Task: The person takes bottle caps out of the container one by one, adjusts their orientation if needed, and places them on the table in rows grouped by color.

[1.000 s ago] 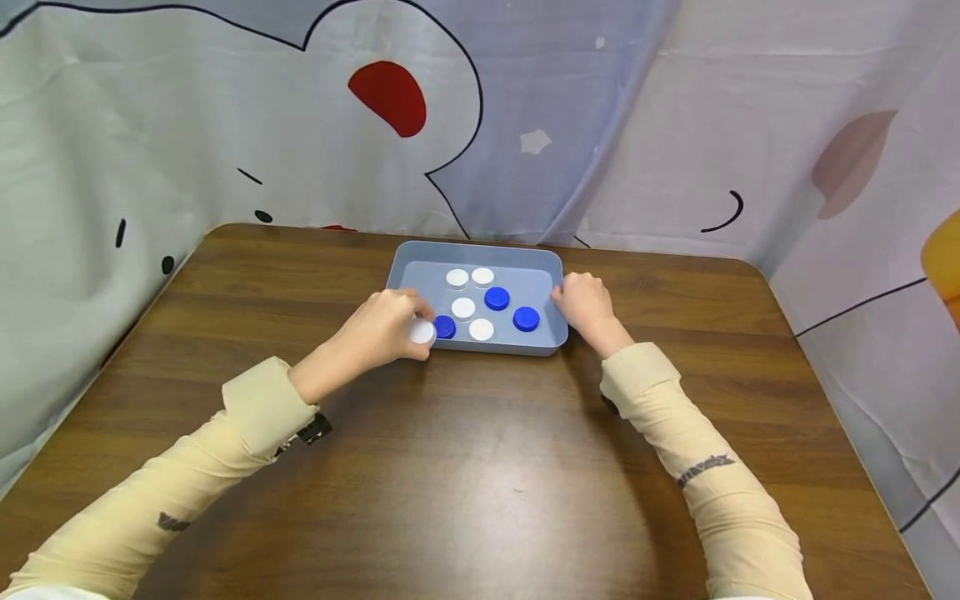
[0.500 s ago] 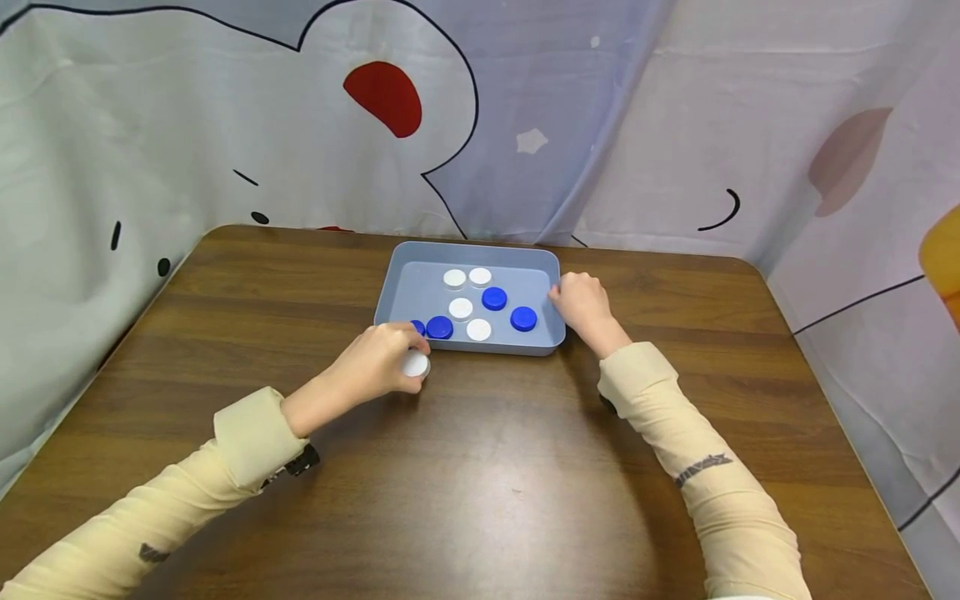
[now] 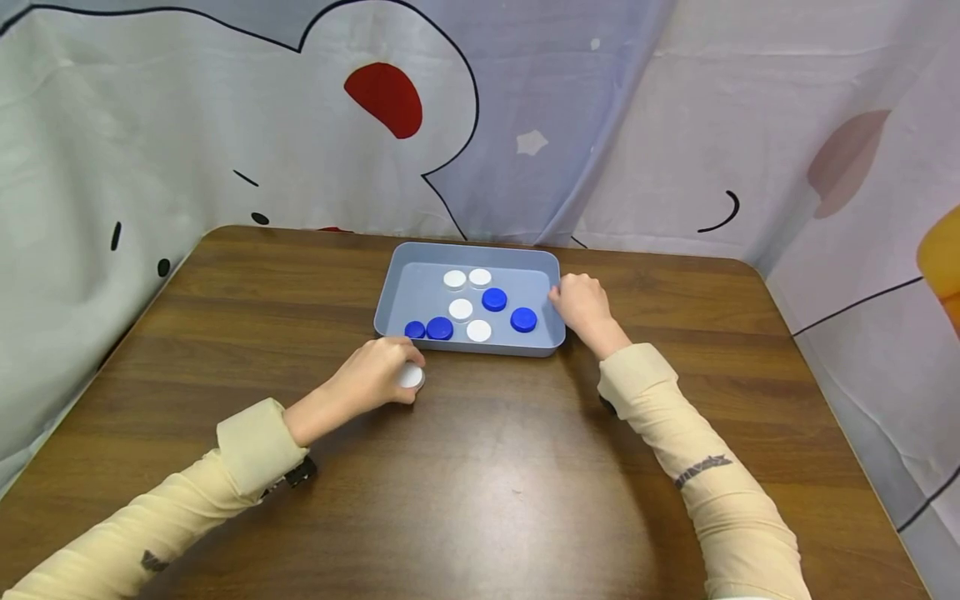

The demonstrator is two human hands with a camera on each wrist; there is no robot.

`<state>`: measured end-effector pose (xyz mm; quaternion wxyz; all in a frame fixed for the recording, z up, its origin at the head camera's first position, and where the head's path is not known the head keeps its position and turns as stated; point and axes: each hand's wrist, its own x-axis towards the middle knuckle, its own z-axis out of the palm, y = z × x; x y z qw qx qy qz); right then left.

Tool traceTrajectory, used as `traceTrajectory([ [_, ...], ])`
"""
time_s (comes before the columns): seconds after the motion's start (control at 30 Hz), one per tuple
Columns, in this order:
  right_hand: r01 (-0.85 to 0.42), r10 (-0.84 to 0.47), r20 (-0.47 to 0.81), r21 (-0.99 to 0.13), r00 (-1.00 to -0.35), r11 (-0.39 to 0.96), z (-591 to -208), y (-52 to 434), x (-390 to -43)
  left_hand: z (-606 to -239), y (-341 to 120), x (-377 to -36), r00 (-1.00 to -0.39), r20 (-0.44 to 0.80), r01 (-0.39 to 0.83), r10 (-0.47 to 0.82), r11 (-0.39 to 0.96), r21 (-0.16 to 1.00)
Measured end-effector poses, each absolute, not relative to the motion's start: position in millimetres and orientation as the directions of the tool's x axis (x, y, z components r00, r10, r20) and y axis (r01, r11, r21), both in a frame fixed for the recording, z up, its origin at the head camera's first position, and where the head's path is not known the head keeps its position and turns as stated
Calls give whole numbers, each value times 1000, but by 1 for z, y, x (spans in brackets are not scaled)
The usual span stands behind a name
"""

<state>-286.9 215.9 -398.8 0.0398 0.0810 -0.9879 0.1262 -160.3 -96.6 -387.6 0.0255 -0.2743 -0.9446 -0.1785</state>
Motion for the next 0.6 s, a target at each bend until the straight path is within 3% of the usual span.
traceTrajectory([
  [0.6, -162, -146, 85, -247, -986, 955, -398, 217, -286, -400, -102, -165, -841, 129, 535, 526, 772, 342],
])
